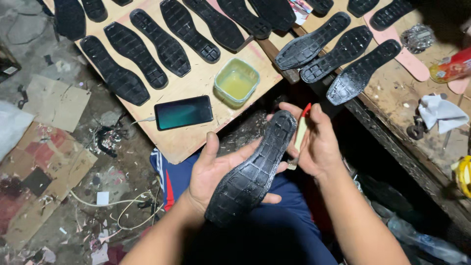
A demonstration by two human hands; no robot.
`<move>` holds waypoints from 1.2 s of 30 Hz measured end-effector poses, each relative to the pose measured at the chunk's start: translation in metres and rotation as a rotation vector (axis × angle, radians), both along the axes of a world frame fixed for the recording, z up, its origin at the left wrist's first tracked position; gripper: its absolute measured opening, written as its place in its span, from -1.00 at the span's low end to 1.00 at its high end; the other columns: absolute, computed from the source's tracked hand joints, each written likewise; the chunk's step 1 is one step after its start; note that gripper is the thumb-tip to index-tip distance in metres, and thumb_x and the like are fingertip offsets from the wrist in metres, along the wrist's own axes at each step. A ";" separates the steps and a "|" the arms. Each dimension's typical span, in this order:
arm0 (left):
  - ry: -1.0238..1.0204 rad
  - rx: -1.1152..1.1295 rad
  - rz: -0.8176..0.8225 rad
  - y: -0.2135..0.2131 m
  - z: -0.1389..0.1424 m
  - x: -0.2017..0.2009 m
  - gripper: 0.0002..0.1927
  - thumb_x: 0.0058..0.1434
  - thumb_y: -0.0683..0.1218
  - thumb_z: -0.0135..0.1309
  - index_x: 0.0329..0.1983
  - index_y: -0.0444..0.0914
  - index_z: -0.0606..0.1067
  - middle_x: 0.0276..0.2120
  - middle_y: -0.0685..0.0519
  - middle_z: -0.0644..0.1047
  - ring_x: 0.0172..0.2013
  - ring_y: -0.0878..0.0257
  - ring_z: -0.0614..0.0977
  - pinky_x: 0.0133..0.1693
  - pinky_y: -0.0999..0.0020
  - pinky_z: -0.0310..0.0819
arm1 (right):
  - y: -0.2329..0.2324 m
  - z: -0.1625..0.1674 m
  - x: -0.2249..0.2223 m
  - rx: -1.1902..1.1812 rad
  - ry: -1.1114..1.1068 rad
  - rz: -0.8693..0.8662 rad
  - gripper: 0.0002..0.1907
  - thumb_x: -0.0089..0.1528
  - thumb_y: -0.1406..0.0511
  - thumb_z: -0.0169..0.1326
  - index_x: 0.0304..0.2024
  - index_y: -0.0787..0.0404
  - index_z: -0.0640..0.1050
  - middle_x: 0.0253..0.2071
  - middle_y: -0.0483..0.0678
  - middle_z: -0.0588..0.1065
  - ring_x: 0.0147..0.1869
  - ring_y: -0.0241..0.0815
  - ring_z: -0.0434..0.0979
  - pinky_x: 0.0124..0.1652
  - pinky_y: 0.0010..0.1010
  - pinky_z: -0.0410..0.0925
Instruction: The person holds a rubber shoe sole in one hand and brushes a liquid adhesive onto its textured underside with a paintbrush, dipping the brush into a container of glue between strokes. Coated soles are set on the work table alongside other already-brushed soles.
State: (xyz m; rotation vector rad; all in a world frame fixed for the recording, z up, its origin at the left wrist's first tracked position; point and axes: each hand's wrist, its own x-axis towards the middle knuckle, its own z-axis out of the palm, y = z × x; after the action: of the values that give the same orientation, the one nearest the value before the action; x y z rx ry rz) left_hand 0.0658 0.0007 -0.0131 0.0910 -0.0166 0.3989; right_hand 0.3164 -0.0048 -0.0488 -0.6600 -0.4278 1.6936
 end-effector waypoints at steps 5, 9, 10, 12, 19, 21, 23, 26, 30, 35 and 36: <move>-0.062 -0.102 0.031 0.004 0.001 0.006 0.20 0.21 0.63 -0.22 0.66 -0.23 -0.06 0.54 -0.22 0.07 0.45 -0.14 0.15 0.36 -0.43 0.03 | -0.010 0.000 0.045 0.053 -0.040 -0.049 -0.21 0.42 -0.14 -0.07 0.38 0.38 0.38 0.08 0.25 0.54 -0.33 -0.15 0.53 -0.45 -0.50 0.32; -0.136 -0.167 0.290 0.010 0.011 -0.002 0.20 0.16 0.65 -0.24 0.62 -0.22 -0.02 0.55 -0.33 0.01 0.49 -0.28 0.11 0.41 -0.34 -0.02 | -0.027 0.001 0.064 0.086 -0.049 -0.038 -0.13 0.40 -0.14 -0.04 0.42 0.48 0.34 0.11 0.21 0.54 -0.35 -0.17 0.50 -0.40 -0.47 0.35; -0.081 -0.170 0.387 0.013 0.014 -0.005 0.22 0.15 0.66 -0.23 0.62 -0.23 -0.02 0.54 -0.35 -0.01 0.47 -0.30 0.10 0.42 -0.30 -0.04 | -0.032 0.000 0.065 0.067 -0.055 -0.043 -0.10 0.39 -0.15 -0.04 0.42 0.50 0.34 0.08 0.20 0.54 -0.33 -0.18 0.50 -0.40 -0.47 0.35; -0.109 -0.185 0.496 0.019 0.018 -0.011 0.20 0.16 0.64 -0.23 0.59 -0.26 0.01 0.53 -0.35 0.02 0.48 -0.29 0.11 0.43 -0.30 -0.07 | -0.041 -0.004 0.063 0.030 -0.031 -0.019 -0.07 0.37 -0.17 -0.03 0.40 0.54 0.34 0.05 0.18 0.54 -0.35 -0.18 0.49 -0.41 -0.47 0.35; -0.006 -0.076 0.646 0.042 0.014 -0.004 0.04 0.24 0.57 -0.19 0.46 -0.31 0.20 0.51 -0.21 0.15 0.50 -0.29 0.14 0.48 -0.25 -0.01 | -0.049 -0.021 0.034 0.067 0.262 0.401 0.03 0.45 -0.18 -0.01 0.49 0.68 0.25 -0.03 0.29 0.54 -0.29 -0.14 0.57 -0.27 -0.46 0.43; 0.035 0.005 0.599 0.046 0.013 0.003 0.01 0.25 0.54 -0.17 0.48 -0.27 0.20 0.51 -0.20 0.15 0.49 -0.25 0.17 0.47 -0.20 0.03 | -0.047 -0.020 0.027 0.051 0.241 0.476 0.12 0.33 -0.21 0.03 0.49 0.66 0.18 0.09 0.31 0.50 -0.08 -0.11 0.61 -0.09 -0.40 0.46; 0.058 0.056 0.552 0.049 0.012 0.011 -0.02 0.28 0.52 -0.17 0.50 -0.25 0.19 0.52 -0.20 0.16 0.47 -0.20 0.21 0.45 -0.17 0.06 | -0.044 -0.017 0.019 -0.029 0.028 0.476 0.28 0.04 -0.31 0.12 0.37 0.58 0.11 0.20 0.25 0.43 0.18 -0.10 0.59 0.13 -0.30 0.45; 0.088 0.082 0.495 0.053 0.010 0.019 -0.04 0.30 0.51 -0.17 0.52 -0.22 0.16 0.53 -0.20 0.17 0.43 -0.13 0.25 0.43 -0.14 0.09 | -0.044 -0.011 0.008 0.016 0.083 0.435 0.35 0.11 -0.32 0.19 0.51 0.58 0.09 0.33 0.28 0.35 0.31 -0.04 0.46 0.23 -0.25 0.35; 0.142 0.085 0.450 0.058 0.002 0.024 -0.03 0.31 0.49 -0.18 0.56 -0.22 0.14 0.52 -0.20 0.19 0.43 -0.06 0.30 0.45 -0.07 0.12 | -0.048 -0.004 -0.001 0.002 0.019 0.335 0.42 -0.03 -0.35 0.24 0.51 0.47 0.08 0.36 0.19 0.33 0.31 -0.12 0.46 0.23 -0.30 0.35; 0.077 0.079 0.320 0.053 -0.019 0.023 -0.11 0.42 0.45 -0.22 0.59 -0.19 0.11 0.47 -0.18 0.20 0.41 -0.06 0.30 0.43 -0.14 0.17 | -0.054 0.008 0.001 0.059 0.051 0.199 0.48 -0.06 -0.33 0.32 0.58 0.39 0.01 0.42 0.18 0.31 0.28 -0.14 0.44 0.20 -0.32 0.34; -0.024 0.023 0.282 0.051 -0.023 0.023 -0.13 0.48 0.43 -0.24 0.63 -0.19 0.11 0.48 -0.19 0.21 0.41 -0.07 0.31 0.43 -0.18 0.19 | -0.055 0.011 0.003 0.071 0.037 0.152 0.48 -0.07 -0.32 0.33 0.58 0.36 0.00 0.41 0.16 0.31 0.30 -0.14 0.43 0.21 -0.31 0.34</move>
State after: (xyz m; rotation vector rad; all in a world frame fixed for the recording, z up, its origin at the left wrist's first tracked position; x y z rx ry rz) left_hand 0.0884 0.0514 -0.0364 0.1122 -0.0322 0.6815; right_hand 0.3197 -0.0602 -0.0377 -0.5548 -0.5201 1.8222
